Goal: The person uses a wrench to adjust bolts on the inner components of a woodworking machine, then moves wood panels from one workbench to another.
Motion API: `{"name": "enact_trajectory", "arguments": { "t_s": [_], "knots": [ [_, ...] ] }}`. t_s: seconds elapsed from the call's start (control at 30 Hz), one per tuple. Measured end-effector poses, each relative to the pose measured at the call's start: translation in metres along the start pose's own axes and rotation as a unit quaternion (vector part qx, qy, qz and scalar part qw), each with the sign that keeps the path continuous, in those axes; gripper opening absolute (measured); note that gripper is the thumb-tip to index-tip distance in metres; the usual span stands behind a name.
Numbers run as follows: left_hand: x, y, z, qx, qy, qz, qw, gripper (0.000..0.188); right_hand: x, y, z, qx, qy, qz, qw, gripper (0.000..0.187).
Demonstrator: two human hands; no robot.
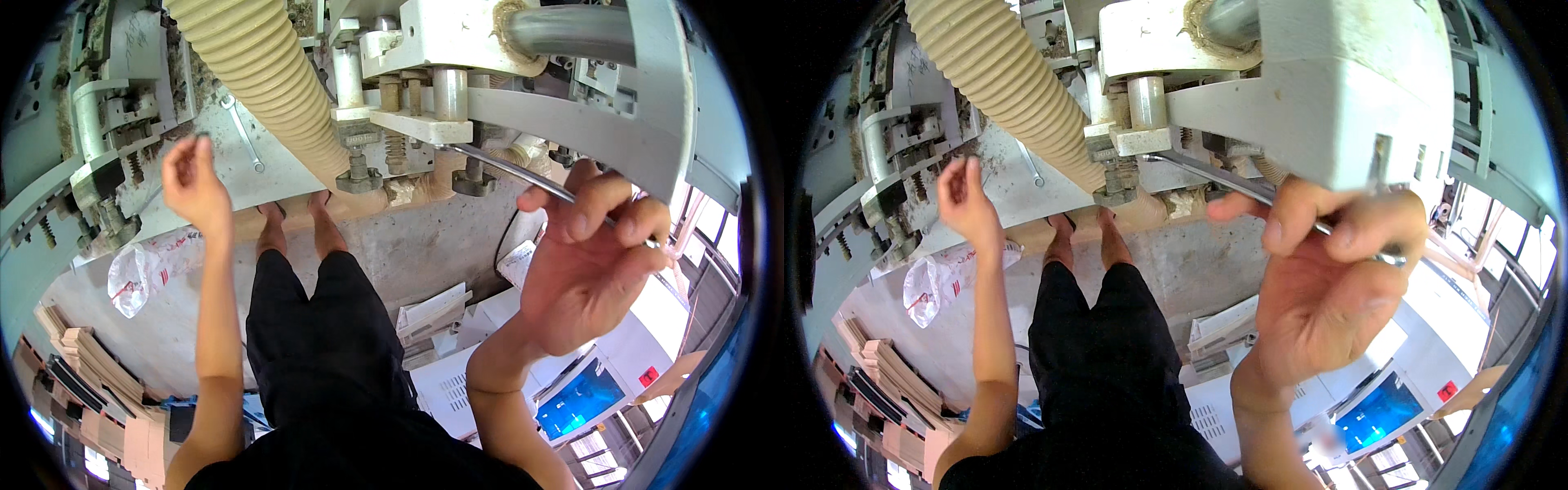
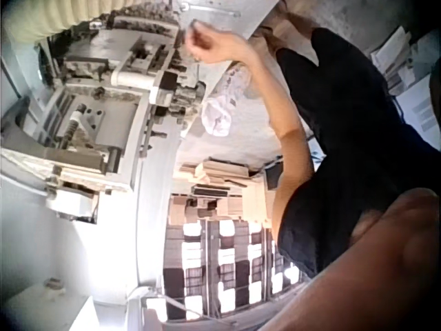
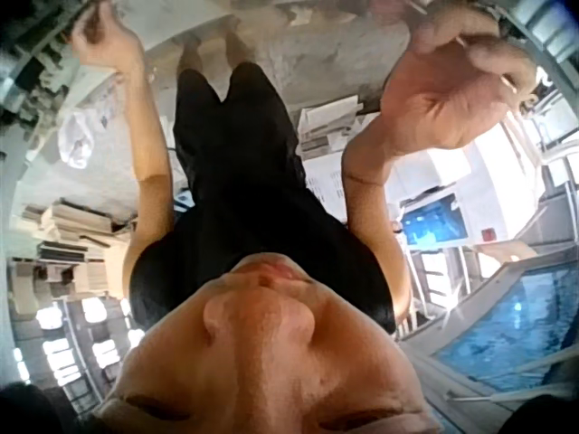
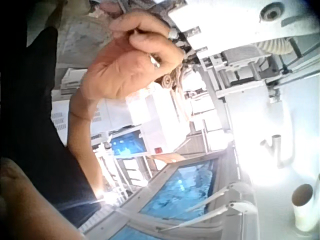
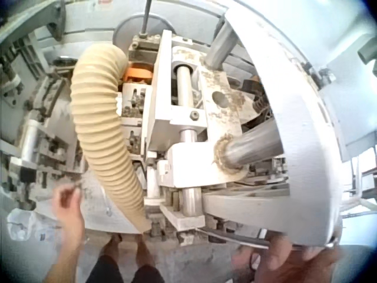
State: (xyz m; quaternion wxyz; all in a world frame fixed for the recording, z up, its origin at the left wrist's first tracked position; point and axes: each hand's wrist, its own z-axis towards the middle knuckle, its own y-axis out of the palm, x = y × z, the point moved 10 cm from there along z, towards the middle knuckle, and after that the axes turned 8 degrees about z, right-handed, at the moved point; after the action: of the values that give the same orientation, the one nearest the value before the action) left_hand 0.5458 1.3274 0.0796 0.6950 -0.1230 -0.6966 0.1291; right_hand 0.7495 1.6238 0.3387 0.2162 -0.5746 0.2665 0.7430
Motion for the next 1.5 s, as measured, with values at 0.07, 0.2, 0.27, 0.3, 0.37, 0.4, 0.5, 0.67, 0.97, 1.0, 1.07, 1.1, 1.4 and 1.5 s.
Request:
{"name": "enact_trajectory", "arguments": {
  "t_s": [0.07, 0.2, 0.27, 0.3, 0.37, 0.4, 0.5, 0.67, 0.97, 1.0, 1.07, 1.1, 1.4, 1.5],
  "knots": [
    [0.049, 0.008, -0.037, -0.036, -0.018, -0.031, 0.999, 0.013, 0.005, -0.008, -0.002, 0.056, -0.053, 0.109, 0.991, 0.033],
    [0.119, 0.058, -0.088, -0.167, -0.085, -0.181, 0.965, 0.015, 0.010, 0.002, 0.003, -0.001, -0.037, 0.116, 0.993, 0.031],
    [0.133, 0.087, -0.097, -0.224, -0.137, -0.270, 0.926, 0.016, 0.008, -0.005, 0.002, 0.051, -0.011, 0.134, 0.990, 0.030],
    [0.138, 0.097, -0.101, -0.247, -0.156, -0.290, 0.911, 0.017, 0.008, -0.009, 0.001, 0.082, 0.003, 0.141, 0.987, 0.030],
    [0.141, 0.109, -0.107, -0.273, -0.200, -0.315, 0.887, 0.018, 0.006, -0.017, -0.003, 0.148, 0.033, 0.142, 0.978, 0.030],
    [0.142, 0.111, -0.109, -0.276, -0.219, -0.324, 0.878, 0.019, 0.008, -0.020, -0.003, 0.171, 0.045, 0.140, 0.974, 0.031],
    [0.146, 0.112, -0.115, -0.274, -0.237, -0.337, 0.869, 0.019, 0.009, -0.018, 0.003, 0.151, 0.031, 0.081, 0.985, 0.030],
    [0.156, 0.111, -0.115, -0.286, -0.223, -0.321, 0.875, 0.019, 0.010, -0.022, 0.002, 0.164, 0.027, 0.052, 0.985, 0.025],
    [0.158, 0.111, -0.108, -0.306, -0.229, -0.315, 0.869, 0.014, -0.002, -0.015, 0.011, 0.052, -0.020, -0.044, 0.997, 0.026],
    [0.158, 0.112, -0.106, -0.313, -0.229, -0.310, 0.868, 0.012, -0.001, -0.018, 0.010, 0.046, -0.018, -0.061, 0.997, 0.026],
    [0.161, 0.112, -0.101, -0.316, -0.216, -0.303, 0.873, 0.011, -0.003, -0.024, 0.009, 0.045, -0.025, -0.059, 0.997, 0.025],
    [0.164, 0.110, -0.097, -0.313, -0.201, -0.300, 0.878, 0.012, -0.003, -0.028, 0.007, 0.059, -0.019, -0.072, 0.996, 0.023],
    [0.171, 0.116, -0.083, -0.382, -0.176, -0.242, 0.874, 0.016, -0.025, -0.016, 0.004, 0.083, -0.027, -0.182, 0.979, 0.013],
    [0.167, 0.121, -0.086, -0.401, -0.210, -0.249, 0.856, 0.018, -0.032, -0.013, 0.010, 0.045, -0.015, -0.291, 0.955, 0.011]
  ]
}}
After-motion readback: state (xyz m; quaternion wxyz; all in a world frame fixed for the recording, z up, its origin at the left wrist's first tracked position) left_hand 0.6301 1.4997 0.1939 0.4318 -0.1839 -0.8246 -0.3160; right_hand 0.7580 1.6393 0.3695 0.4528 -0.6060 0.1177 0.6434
